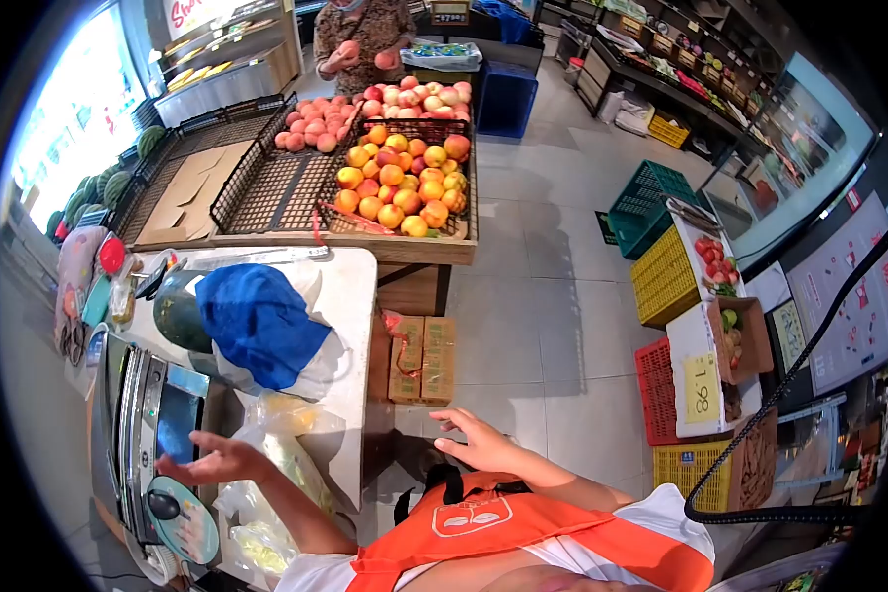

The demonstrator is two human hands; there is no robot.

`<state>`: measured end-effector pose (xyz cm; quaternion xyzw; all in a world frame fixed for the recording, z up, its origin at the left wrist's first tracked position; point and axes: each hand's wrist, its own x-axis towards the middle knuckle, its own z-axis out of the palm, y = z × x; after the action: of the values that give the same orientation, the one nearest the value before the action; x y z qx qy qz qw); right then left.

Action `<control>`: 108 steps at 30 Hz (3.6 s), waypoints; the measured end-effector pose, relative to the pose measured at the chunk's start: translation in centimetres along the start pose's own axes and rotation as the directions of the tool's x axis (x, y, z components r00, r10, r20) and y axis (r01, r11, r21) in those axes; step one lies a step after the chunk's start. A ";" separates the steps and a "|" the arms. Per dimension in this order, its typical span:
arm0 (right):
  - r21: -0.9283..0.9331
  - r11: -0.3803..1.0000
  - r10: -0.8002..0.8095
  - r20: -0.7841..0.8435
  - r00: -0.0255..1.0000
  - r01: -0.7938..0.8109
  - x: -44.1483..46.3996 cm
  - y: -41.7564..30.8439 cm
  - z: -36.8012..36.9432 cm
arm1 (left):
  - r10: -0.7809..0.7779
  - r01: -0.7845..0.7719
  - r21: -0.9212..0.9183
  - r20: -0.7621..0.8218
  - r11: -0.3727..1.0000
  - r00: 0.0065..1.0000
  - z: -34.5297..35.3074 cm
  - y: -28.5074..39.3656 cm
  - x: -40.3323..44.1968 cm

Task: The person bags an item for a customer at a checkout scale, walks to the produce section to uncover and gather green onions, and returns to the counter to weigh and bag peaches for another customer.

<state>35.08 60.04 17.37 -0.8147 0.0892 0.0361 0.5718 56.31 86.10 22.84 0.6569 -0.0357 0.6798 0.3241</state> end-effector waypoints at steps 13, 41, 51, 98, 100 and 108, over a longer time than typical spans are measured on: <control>0.139 0.927 0.374 -0.310 0.874 -0.347 -14.0 24.0 -10.1 | 0.659 0.224 -0.692 0.462 0.687 -0.594 -5.9 26.3 -24.3; 0.328 0.630 0.764 -0.422 0.488 -0.703 -32.1 52.0 -29.5 | -0.247 -0.299 -0.359 0.183 0.884 -0.952 -0.8 27.6 -54.4; 0.030 0.602 0.757 -0.336 0.560 -0.798 -22.2 55.8 -53.1 | 0.355 0.185 -0.314 0.666 0.931 -0.657 22.1 51.3 -70.5; 0.297 0.652 0.757 -0.198 0.623 -0.698 36.9 77.0 -138.5 | -0.144 -0.039 0.159 0.731 0.986 -0.666 103.0 96.9 -96.3; 0.325 0.585 0.811 -0.219 0.543 -0.743 38.3 78.6 -141.4 | -0.008 0.128 0.099 0.818 0.987 -0.575 110.2 104.0 -98.4; 0.185 0.703 0.711 -0.223 0.667 -0.687 51.9 87.4 -164.5 | 0.092 0.076 -0.053 0.691 0.996 -0.717 124.3 115.5 -107.6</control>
<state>62.56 -128.51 -15.31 -0.6895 0.4751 0.1340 0.5300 100.27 -106.14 -15.51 0.8601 -0.3513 -0.3530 0.1106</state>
